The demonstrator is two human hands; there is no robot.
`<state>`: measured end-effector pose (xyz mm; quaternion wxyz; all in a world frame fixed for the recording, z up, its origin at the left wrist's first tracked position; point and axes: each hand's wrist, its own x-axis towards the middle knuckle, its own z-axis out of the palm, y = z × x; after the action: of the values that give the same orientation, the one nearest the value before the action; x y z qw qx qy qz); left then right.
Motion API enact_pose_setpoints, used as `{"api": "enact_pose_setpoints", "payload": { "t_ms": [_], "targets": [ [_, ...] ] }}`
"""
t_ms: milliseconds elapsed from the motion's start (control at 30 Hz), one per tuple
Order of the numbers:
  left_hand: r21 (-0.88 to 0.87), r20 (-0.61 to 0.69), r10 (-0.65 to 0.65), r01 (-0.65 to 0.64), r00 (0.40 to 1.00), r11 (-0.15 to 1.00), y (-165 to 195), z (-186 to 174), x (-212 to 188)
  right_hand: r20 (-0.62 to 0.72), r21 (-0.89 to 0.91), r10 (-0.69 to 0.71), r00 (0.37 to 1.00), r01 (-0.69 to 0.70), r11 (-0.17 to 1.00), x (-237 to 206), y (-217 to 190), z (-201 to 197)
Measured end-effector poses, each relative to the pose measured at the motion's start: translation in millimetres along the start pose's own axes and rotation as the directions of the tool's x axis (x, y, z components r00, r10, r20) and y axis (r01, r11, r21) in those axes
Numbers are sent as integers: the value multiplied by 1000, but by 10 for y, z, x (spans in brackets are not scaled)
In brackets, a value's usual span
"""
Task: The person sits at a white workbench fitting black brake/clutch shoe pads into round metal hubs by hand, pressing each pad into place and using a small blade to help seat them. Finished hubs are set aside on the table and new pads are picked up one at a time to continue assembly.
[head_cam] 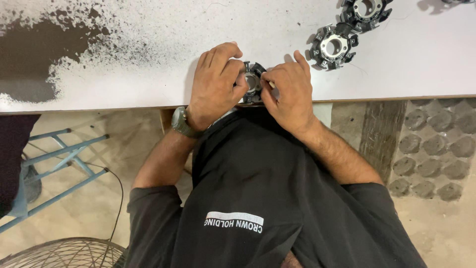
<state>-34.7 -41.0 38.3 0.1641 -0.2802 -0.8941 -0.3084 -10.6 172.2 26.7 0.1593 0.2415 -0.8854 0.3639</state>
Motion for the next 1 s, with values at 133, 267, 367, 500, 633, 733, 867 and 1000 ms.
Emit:
{"api": "enact_pose_setpoints", "payload": {
  "t_ms": [133,267,367,500,633,733,867,1000],
  "targets": [
    [-12,122,31,-30,992,999,30,-39,-1,-8,-9,-11,1000,11,1000,5,24,18],
    [-112,111,-116,129,987,985,125,-6,-15,-17,0,-22,1000,22,1000,10,43,26],
    [-194,88,-210,223,974,955,147,8,-26,-38,49,-41,998,43,998,-40,26,12],
    [-246,53,-252,257,966,935,151,6,-58,-27,71,-71,997,73,995,-105,3,37],
    [-308,42,-274,273,961,911,158,7,-98,-45,47,-70,997,72,996,-100,15,86],
    [-310,39,-281,279,959,909,161,26,-123,-42,8,-75,996,75,997,-92,23,99],
    [-274,40,-260,261,965,926,150,53,-142,-39,7,-95,995,96,995,-100,38,95],
    [-275,29,-245,243,969,930,146,59,-160,-55,39,-135,989,137,990,-116,46,112]
  ]
}}
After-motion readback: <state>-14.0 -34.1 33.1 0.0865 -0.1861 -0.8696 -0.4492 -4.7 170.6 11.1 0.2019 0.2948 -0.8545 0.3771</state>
